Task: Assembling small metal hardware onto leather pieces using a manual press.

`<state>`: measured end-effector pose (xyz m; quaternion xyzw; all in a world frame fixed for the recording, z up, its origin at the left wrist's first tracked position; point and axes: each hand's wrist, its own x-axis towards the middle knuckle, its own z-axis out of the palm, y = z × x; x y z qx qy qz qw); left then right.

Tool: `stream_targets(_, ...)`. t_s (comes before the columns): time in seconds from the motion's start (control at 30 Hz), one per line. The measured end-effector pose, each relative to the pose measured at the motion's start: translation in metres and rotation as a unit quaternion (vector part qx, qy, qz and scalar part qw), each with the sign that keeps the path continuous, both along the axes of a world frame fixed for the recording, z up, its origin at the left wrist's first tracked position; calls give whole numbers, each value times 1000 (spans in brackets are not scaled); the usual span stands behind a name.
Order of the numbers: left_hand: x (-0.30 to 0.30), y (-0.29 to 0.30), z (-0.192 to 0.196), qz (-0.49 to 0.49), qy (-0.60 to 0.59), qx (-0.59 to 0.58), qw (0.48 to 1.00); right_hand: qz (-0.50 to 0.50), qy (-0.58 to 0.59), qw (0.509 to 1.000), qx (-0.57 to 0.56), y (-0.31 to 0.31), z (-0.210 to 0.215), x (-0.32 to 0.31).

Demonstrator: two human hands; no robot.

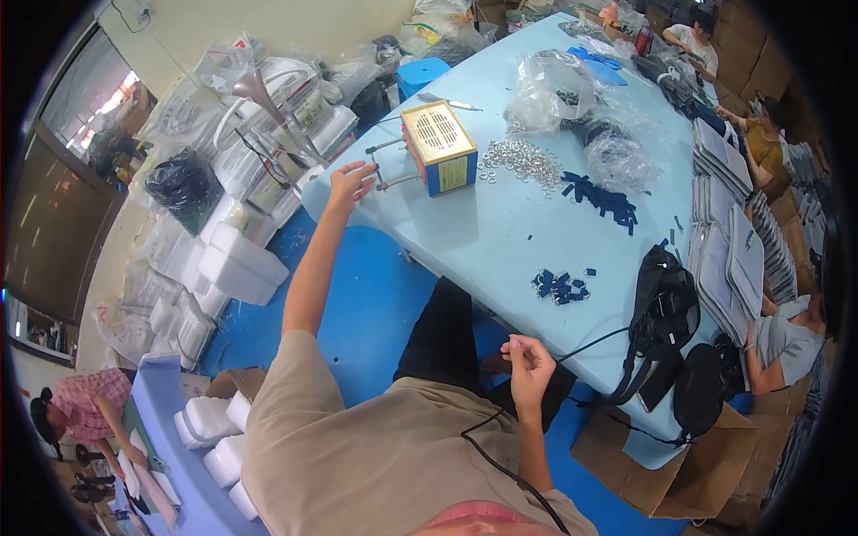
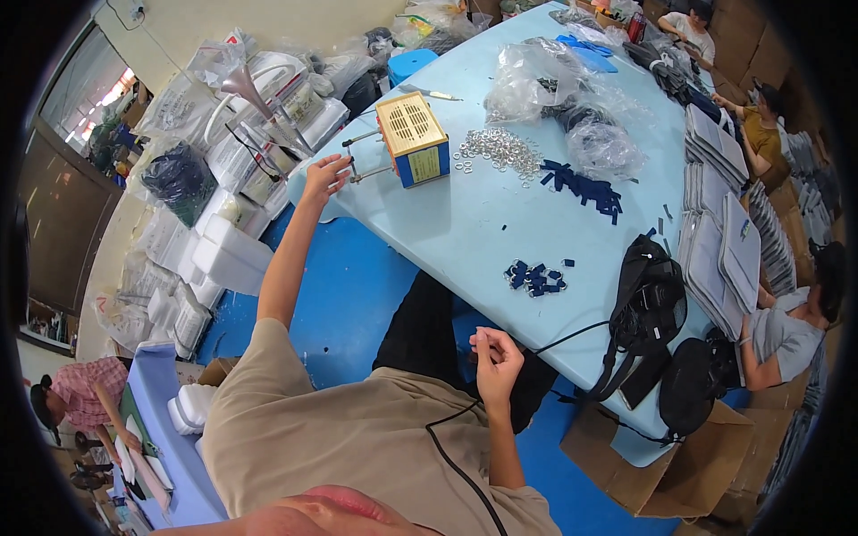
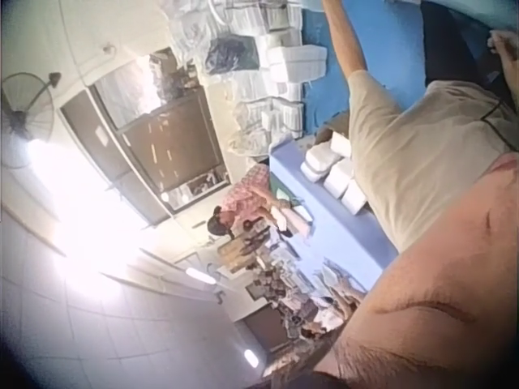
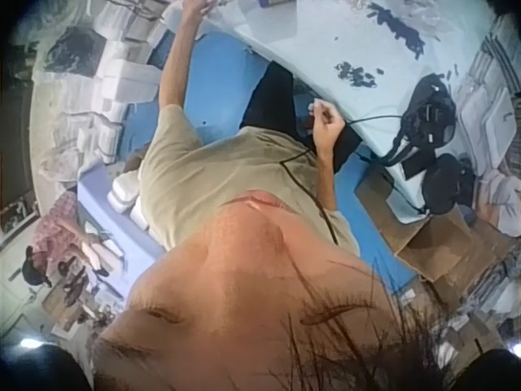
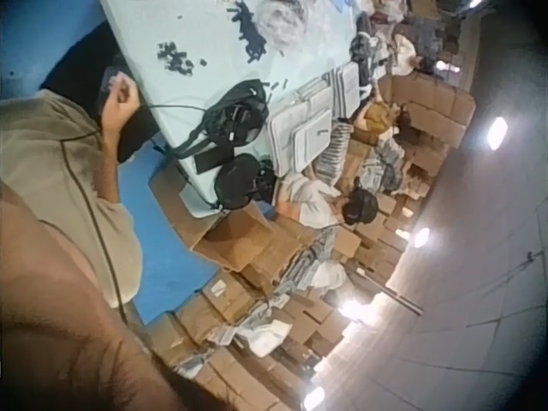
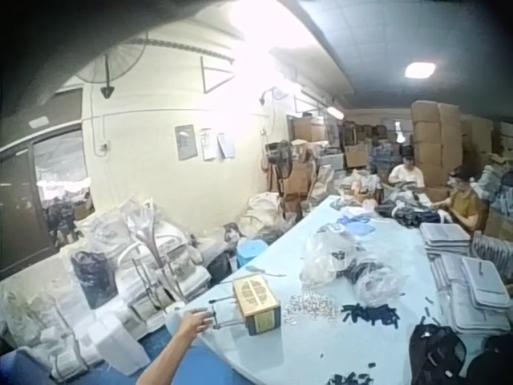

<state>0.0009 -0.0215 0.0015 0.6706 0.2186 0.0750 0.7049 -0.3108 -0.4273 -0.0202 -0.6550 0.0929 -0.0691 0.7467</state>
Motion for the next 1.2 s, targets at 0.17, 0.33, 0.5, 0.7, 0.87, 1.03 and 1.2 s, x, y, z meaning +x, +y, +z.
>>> stream_targets(0.17,3,2,-4,7,10,14,1000,6,3,1000,0,-1,-2,-2)
stream_targets(0.33,2,0,0,8,9,29,999,6,6,1000,-2,-2,-2,-1)
stream_targets(0.5,-1,3,2,10,14,40,999,6,1,1000,3,-1,-1,-1)
stream_targets(0.7,-3,2,4,-6,14,40,999,7,2,1000,-2,-2,-3,-1)
stream_targets(0.87,-3,5,5,-8,18,70,997,6,9,1000,10,-3,-2,-1)
stream_targets(1.03,-8,1,13,-22,14,110,994,0,8,1000,3,-4,-1,0)
stream_targets(1.2,-12,16,11,-43,20,145,988,3,-6,1000,-4,-4,-7,1)
